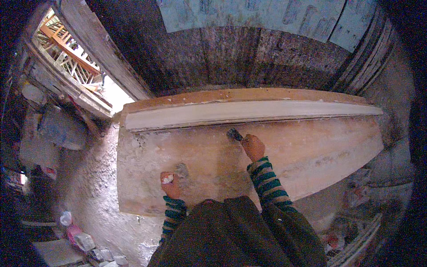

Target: The person scrapes a white powdery substance from a large wooden board using a small metal scraper. They repeatedly scrape the surface and wipe the residue with their hand, working along the length of the board.

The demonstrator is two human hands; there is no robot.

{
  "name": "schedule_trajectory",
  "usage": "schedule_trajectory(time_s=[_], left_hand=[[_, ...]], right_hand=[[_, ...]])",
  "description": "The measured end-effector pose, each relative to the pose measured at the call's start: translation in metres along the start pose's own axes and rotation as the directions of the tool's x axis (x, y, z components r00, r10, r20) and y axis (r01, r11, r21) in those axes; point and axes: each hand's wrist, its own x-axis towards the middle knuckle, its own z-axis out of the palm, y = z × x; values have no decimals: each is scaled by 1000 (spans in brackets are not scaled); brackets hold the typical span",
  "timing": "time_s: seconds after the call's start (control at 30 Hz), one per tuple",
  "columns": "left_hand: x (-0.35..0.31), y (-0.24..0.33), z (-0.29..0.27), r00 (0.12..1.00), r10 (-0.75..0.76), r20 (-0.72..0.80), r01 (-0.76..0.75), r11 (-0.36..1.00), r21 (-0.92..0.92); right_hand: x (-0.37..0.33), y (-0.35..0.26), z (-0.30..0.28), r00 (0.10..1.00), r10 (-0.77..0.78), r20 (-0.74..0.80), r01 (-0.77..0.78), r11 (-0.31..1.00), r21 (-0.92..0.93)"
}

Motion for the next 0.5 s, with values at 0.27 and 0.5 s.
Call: schedule_trajectory(time_s=[0.27, 0.5], left_hand=[[-4, 12, 6, 995, -50, -88, 33, 982, -188], [-4, 3, 3, 985, -134, -104, 119, 982, -144]], right_hand=[[-9, 0, -15, 998, 43, 40, -46, 996, 82], [-7, -17, -28, 997, 27, 68, -32, 997, 68]])
